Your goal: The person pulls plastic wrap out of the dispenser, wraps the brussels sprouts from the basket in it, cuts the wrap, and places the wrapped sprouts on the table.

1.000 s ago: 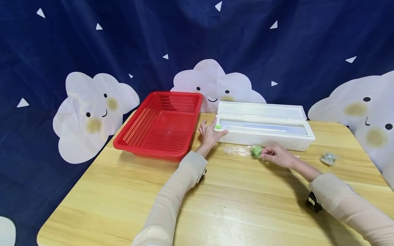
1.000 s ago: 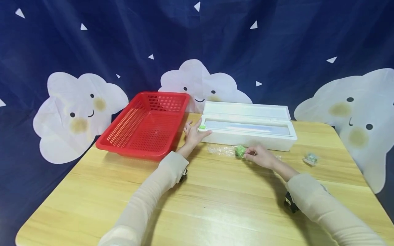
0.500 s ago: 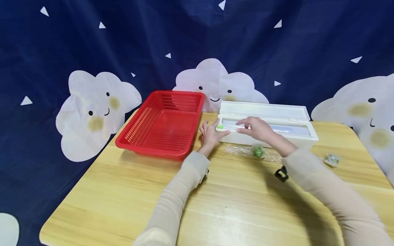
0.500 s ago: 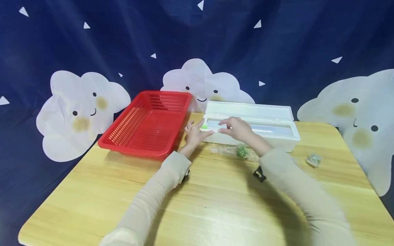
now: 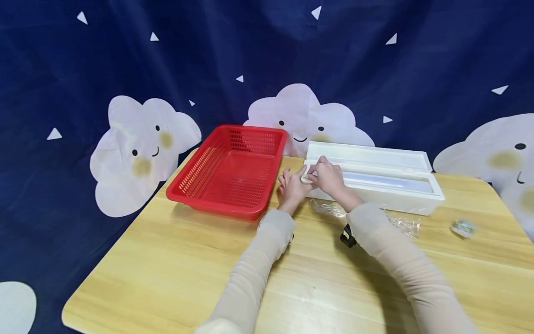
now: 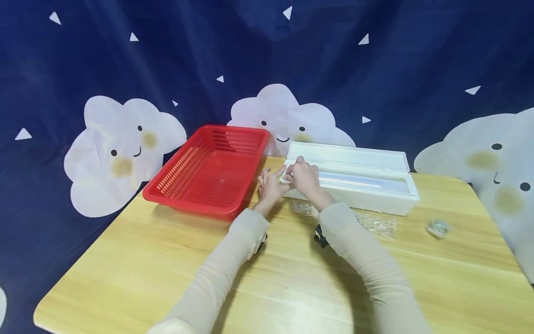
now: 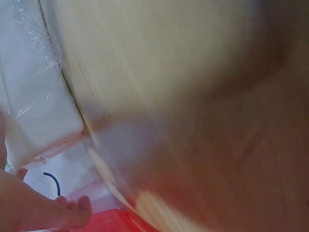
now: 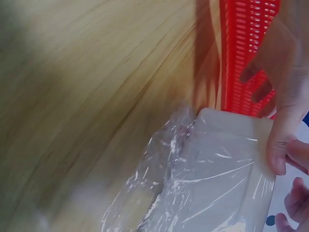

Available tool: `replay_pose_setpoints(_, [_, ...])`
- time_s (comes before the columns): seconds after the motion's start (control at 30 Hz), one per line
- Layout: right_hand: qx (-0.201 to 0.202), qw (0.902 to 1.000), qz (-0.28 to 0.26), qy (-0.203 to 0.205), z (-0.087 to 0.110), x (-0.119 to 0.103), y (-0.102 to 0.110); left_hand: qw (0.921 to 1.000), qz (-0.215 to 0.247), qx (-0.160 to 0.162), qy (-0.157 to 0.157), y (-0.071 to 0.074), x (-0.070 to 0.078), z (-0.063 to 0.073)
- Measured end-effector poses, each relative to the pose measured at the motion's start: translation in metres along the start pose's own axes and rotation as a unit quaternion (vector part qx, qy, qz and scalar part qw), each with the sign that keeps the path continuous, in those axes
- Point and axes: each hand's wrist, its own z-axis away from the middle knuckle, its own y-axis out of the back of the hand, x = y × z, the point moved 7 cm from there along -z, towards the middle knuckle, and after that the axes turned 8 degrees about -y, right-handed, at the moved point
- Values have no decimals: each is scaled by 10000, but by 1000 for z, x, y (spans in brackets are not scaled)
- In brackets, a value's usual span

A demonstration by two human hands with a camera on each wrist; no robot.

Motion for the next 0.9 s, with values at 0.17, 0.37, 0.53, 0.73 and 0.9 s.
replay_pose_setpoints(0.17, [126,9997,81,183,2,-6,-3,9999,64,83,88,3,-7,2])
replay_pose_setpoints(0.37, [328,9986,205,374,4,-5,-3,9998,-137,115,-40,8,-10,1])
replay_pose_setpoints(0.53, [440,9968,180,635,5,-1,-2,9998,-116,90,-105,8,-8,1])
replay_pose_setpoints(0.73, [497,9964,-311,604,6,11,1,9997,-150,70,-202,6,-2,0])
replay_pose_setpoints(0.9, [495,9957,-596,502,6,21,3,9997,-137,-1,-192,3,2,-1])
